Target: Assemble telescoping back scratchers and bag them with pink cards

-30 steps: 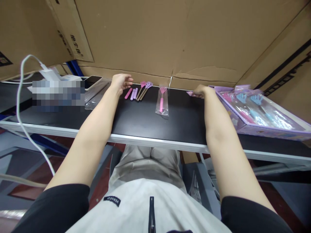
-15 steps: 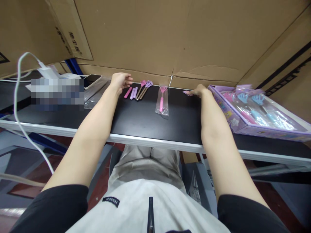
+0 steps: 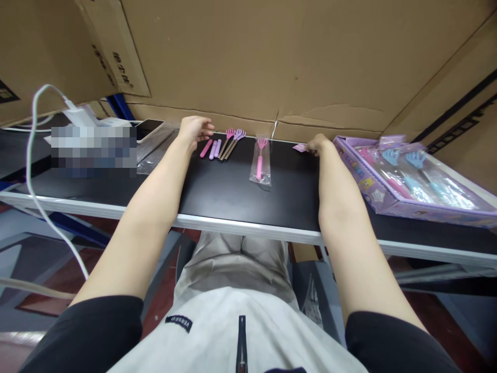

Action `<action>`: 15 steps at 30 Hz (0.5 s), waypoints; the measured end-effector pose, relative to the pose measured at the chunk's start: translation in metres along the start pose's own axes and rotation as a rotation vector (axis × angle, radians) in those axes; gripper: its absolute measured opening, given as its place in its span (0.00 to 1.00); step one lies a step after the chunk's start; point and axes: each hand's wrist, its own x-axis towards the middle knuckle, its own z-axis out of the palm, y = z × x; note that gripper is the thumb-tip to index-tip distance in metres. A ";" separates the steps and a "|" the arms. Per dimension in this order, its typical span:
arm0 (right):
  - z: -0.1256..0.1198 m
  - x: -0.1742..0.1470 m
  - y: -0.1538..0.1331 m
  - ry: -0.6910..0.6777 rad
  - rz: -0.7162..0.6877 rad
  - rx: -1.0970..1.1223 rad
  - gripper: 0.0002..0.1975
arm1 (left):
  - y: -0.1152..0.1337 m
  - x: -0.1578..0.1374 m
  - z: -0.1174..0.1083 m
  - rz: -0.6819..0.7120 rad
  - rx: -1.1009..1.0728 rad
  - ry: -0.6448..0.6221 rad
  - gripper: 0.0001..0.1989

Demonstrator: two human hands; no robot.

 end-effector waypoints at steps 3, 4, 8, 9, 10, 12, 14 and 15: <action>0.001 0.007 0.003 0.021 0.047 0.052 0.13 | 0.002 -0.003 0.000 -0.002 0.000 0.006 0.05; 0.002 0.010 0.005 0.040 0.059 0.105 0.16 | 0.003 -0.003 0.000 -0.004 0.000 0.003 0.05; 0.005 0.017 0.013 0.103 0.094 0.284 0.24 | 0.004 -0.005 0.001 -0.004 0.014 0.007 0.07; 0.006 0.019 0.015 0.119 0.101 0.299 0.26 | 0.004 -0.005 0.002 -0.003 0.017 0.013 0.07; 0.006 0.022 0.017 0.133 0.108 0.308 0.27 | 0.003 -0.004 0.002 -0.003 0.019 0.021 0.06; 0.007 0.027 0.022 0.140 0.126 0.327 0.28 | 0.001 -0.003 0.001 0.003 0.015 0.019 0.02; 0.008 0.030 0.027 0.135 0.102 0.307 0.27 | -0.001 -0.001 -0.001 0.016 0.012 -0.010 0.02; 0.008 0.030 0.029 0.138 0.065 0.292 0.27 | -0.002 0.000 -0.002 0.025 0.011 -0.026 0.03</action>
